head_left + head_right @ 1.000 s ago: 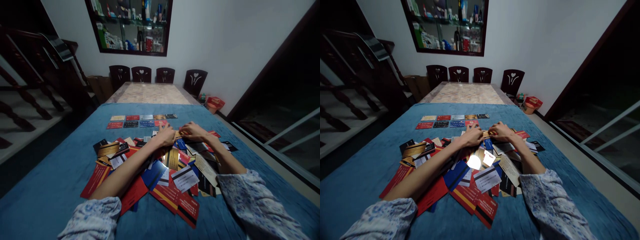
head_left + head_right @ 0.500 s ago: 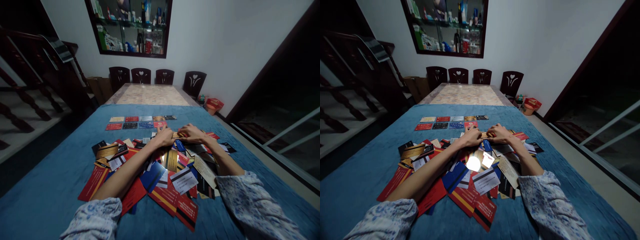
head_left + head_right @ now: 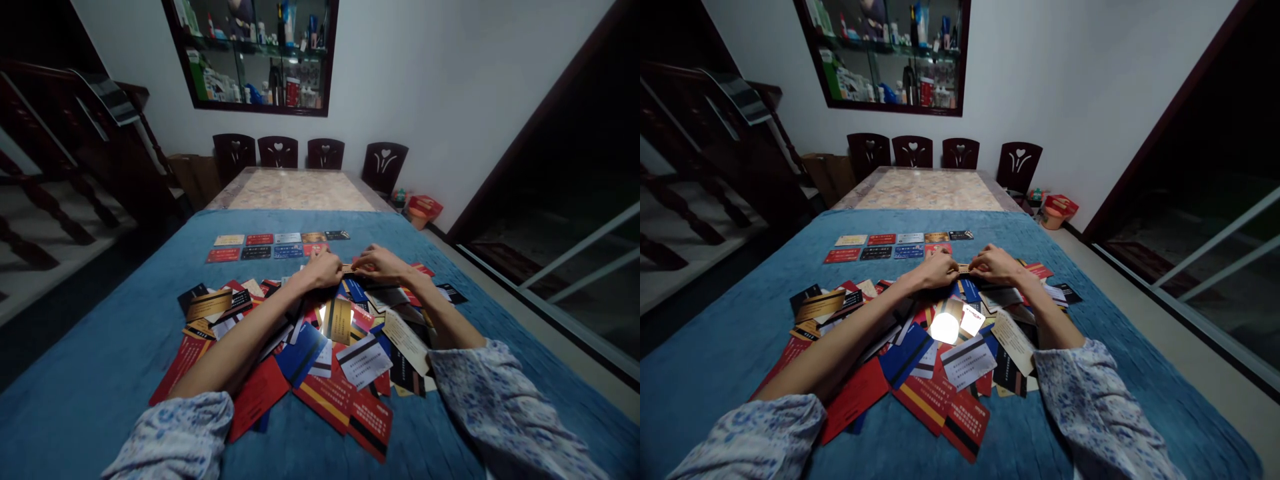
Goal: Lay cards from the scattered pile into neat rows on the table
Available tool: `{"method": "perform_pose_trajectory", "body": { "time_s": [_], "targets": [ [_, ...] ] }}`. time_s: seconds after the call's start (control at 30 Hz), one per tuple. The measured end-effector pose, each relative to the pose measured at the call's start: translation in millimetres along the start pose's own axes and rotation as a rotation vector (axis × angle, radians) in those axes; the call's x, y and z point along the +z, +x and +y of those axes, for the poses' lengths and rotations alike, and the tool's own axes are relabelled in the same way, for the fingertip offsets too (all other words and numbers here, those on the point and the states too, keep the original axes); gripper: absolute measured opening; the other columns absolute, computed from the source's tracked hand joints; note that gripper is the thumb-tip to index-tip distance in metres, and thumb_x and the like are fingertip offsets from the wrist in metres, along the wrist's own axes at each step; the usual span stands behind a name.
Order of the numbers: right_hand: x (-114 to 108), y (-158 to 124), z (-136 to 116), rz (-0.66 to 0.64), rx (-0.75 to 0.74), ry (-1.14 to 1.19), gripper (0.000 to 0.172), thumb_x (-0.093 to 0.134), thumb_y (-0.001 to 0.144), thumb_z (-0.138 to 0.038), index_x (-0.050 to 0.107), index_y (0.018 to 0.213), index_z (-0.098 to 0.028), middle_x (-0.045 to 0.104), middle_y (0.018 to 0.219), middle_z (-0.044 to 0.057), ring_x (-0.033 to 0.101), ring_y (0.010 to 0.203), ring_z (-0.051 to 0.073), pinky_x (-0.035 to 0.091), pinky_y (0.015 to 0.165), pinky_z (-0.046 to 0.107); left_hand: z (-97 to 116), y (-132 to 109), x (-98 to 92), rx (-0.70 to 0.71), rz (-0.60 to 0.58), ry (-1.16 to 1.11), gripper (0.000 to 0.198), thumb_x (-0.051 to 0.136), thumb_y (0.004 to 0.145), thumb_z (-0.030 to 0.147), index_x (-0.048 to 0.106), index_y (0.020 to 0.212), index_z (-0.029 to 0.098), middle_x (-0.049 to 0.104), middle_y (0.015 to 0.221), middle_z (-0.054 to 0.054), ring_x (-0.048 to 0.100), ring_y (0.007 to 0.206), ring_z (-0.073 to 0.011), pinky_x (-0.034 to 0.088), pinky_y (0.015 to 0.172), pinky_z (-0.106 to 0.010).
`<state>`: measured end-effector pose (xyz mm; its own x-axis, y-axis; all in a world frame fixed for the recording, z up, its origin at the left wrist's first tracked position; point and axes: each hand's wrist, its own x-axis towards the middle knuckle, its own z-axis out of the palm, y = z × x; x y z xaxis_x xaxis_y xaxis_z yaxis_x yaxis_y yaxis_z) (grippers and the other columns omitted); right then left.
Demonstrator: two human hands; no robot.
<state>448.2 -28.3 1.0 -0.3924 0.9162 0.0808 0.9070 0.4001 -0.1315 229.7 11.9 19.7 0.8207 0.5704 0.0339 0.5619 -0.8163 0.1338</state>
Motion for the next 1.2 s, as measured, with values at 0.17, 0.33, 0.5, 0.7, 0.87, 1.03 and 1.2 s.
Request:
{"method": "perform_pose_trajectory", "body": {
  "time_s": [0.17, 0.33, 0.5, 0.7, 0.87, 1.03, 1.2],
  "targets": [
    [-3.5, 0.2, -2.9, 0.074, -0.036, 0.042, 0.033, 0.053, 0.095, -0.037, 0.079, 0.105, -0.021, 0.076, 0.093, 0.011, 0.057, 0.093, 0.024, 0.044, 0.085, 0.035, -11.2, 2.7, -3.2, 0.01, 0.059, -0.036, 0.03, 0.05, 0.089, 0.023, 0.079, 0.088, 0.017, 0.076, 0.094, -0.014, 0.06, 0.107, -0.0316, 0.047, 0.094, -0.046],
    [-3.0, 0.6, -7.5, 0.176, -0.008, 0.075, 0.03, 0.052, 0.093, -0.027, 0.079, 0.105, -0.02, 0.075, 0.093, 0.012, 0.059, 0.096, 0.025, 0.047, 0.083, 0.034, -25.1, 6.1, 0.9, 0.039, 0.13, -0.05, 0.033, 0.049, 0.084, 0.016, 0.08, 0.091, 0.018, 0.076, 0.091, -0.011, 0.063, 0.098, -0.0267, 0.05, 0.086, -0.037],
    [1.8, 2.8, -7.9, 0.208, 0.02, 0.086, 0.03, 0.052, 0.093, -0.023, 0.077, 0.108, -0.019, 0.075, 0.098, 0.012, 0.061, 0.097, 0.024, 0.048, 0.084, 0.033, -34.4, 8.0, 4.8, 0.055, 0.154, -0.065, 0.038, 0.048, 0.078, 0.009, 0.081, 0.095, 0.018, 0.077, 0.09, -0.01, 0.065, 0.093, -0.0244, 0.05, 0.087, -0.035],
    [7.8, 5.4, -10.2, 0.281, 0.055, 0.049, 0.029, 0.057, 0.092, -0.017, 0.073, 0.116, -0.02, 0.073, 0.096, 0.011, 0.062, 0.094, 0.022, 0.047, 0.081, 0.03, -40.7, 9.2, 14.3, 0.057, 0.246, -0.169, 0.039, 0.051, 0.076, 0.005, 0.078, 0.102, 0.016, 0.076, 0.096, -0.01, 0.065, 0.095, -0.0244, 0.05, 0.088, -0.033],
    [7.8, 3.4, -18.4, 0.312, 0.104, 0.01, 0.031, 0.059, 0.091, -0.016, 0.068, 0.119, -0.021, 0.069, 0.093, 0.009, 0.061, 0.085, 0.02, 0.044, 0.075, 0.027, -35.3, 4.9, 20.4, 0.016, 0.35, -0.201, 0.049, 0.05, 0.077, 0.001, 0.069, 0.12, 0.017, 0.073, 0.102, -0.01, 0.064, 0.1, -0.0247, 0.05, 0.091, -0.035],
    [10.5, 1.6, -20.4, 0.294, 0.137, -0.042, 0.025, 0.055, 0.094, -0.021, 0.068, 0.115, -0.022, 0.067, 0.09, 0.008, 0.059, 0.08, 0.02, 0.041, 0.072, 0.026, -25.8, -1.6, 20.8, -0.036, 0.336, -0.144, 0.038, 0.048, 0.082, 0.004, 0.067, 0.113, 0.017, 0.069, 0.094, -0.01, 0.064, 0.093, -0.0254, 0.052, 0.083, -0.035],
    [14.3, 1.0, -15.0, 0.306, 0.101, -0.035, 0.025, 0.054, 0.091, -0.019, 0.067, 0.112, -0.021, 0.068, 0.092, 0.008, 0.059, 0.08, 0.02, 0.04, 0.071, 0.027, -16.1, -9.1, 19.9, -0.042, 0.326, -0.093, 0.036, 0.046, 0.082, 0.003, 0.065, 0.11, 0.018, 0.069, 0.096, -0.011, 0.061, 0.096, -0.0266, 0.05, 0.083, -0.036]
  ]
}}
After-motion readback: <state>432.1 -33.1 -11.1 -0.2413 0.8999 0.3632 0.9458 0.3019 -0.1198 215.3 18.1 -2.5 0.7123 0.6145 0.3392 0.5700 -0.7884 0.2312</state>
